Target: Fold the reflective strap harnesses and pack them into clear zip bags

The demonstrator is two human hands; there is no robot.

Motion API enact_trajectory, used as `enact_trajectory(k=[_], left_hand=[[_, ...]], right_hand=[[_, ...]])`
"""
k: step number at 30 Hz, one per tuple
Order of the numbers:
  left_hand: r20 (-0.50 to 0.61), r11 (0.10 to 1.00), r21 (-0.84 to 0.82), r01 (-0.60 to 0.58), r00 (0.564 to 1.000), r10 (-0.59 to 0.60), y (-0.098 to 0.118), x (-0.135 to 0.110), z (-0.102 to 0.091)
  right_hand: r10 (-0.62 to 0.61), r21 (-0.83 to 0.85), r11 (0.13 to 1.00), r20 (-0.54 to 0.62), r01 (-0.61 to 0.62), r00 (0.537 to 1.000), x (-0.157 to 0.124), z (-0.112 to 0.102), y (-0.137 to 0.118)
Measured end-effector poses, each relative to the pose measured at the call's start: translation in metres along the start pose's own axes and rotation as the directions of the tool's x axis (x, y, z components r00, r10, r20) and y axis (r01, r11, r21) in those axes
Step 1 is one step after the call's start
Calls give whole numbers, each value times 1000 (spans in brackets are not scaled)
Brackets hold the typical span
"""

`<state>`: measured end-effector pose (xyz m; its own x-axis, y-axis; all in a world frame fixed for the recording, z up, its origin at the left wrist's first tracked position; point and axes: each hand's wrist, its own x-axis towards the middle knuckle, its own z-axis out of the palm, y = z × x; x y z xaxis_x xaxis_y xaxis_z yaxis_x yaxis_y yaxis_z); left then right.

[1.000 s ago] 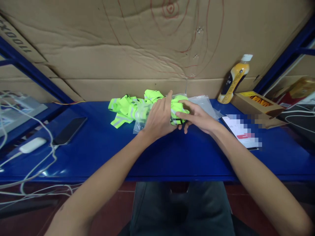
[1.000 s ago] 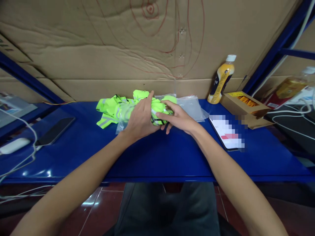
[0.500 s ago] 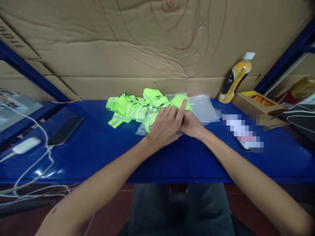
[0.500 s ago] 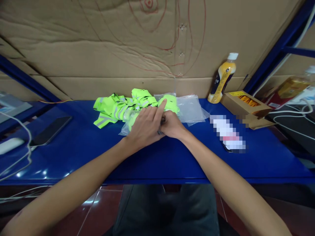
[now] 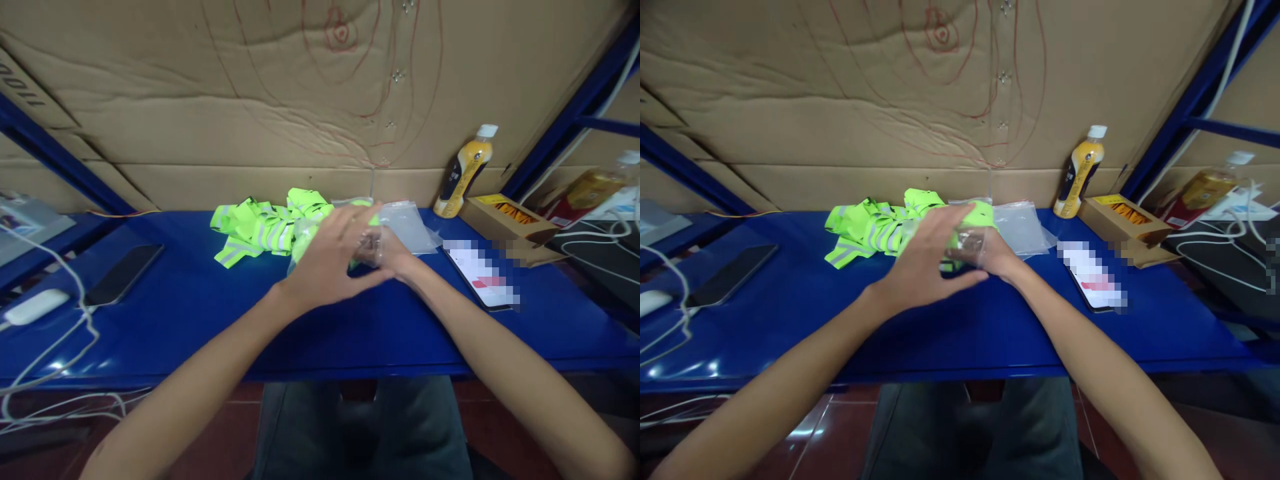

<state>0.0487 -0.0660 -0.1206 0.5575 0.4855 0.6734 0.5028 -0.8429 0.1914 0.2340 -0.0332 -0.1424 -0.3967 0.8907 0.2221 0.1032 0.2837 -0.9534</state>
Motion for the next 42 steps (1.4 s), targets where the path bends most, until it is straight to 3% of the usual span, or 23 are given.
enact_trajectory(k=[2,3,4,6,9,11,12,14,15,17,18,20,21,23,26,29,32,37,42], left_hand=[[-71,992,-26,127,989,-128,-13,6,-21],[-51,976,-74,205,977,-209,-21,9,-31],[21,943,-155,296,955,-296,-28,10,-39],[289,817,-324,476,873,-394,-41,11,-51],[668,653,-369,662,677,-309,-49,8,-53],[758,633,-331,700,597,-264,-48,6,-48],[765,629,-325,706,587,-264,-47,5,-44],[753,617,-342,709,599,-272,-46,3,-38],[735,599,-370,710,618,-278,-46,3,-35],[665,515,-480,711,677,-315,-47,2,-30],[608,446,-562,697,713,-349,-48,2,-27],[476,287,-728,623,760,-442,-48,3,-19],[415,224,-790,570,767,-489,-47,4,-15],[317,159,-864,477,763,-564,-45,5,-5],[226,156,-900,406,743,-630,-40,4,5],[304,87,-890,447,726,-616,-36,3,9],[432,-3,-862,506,733,-526,-36,2,10],[264,50,-921,387,712,-651,-40,1,19],[234,92,-918,386,715,-659,-48,16,23]], right_hand=[[-20,-11,1000,11,20,1000,-2,-18,-9],[-41,-47,998,30,43,999,-3,-26,-13],[-54,-71,996,68,59,996,-5,-32,-16],[-53,-90,993,173,70,983,-7,-40,-20],[-7,-108,993,350,48,937,-10,-39,-23],[32,-154,987,439,40,898,-12,-39,-26],[53,-176,984,462,33,885,-13,-41,-27],[88,-181,983,460,-3,884,-15,-47,-29],[80,-149,989,408,-20,909,-15,-52,-29],[-1,-20,1000,168,5,986,-13,-60,-30],[-56,46,997,-5,56,998,-11,-63,-29],[-128,136,975,-314,178,941,-4,-63,-26],[-125,172,963,-393,206,911,-1,-59,-24],[-52,248,956,-391,159,919,3,-45,-18],[75,260,965,-184,-25,980,3,-16,-8],[78,185,981,-90,-60,993,0,3,-1],[79,127,990,-138,-61,987,0,7,3],[60,144,989,-265,-22,962,4,10,2],[67,223,975,-377,21,924,17,13,-8]])
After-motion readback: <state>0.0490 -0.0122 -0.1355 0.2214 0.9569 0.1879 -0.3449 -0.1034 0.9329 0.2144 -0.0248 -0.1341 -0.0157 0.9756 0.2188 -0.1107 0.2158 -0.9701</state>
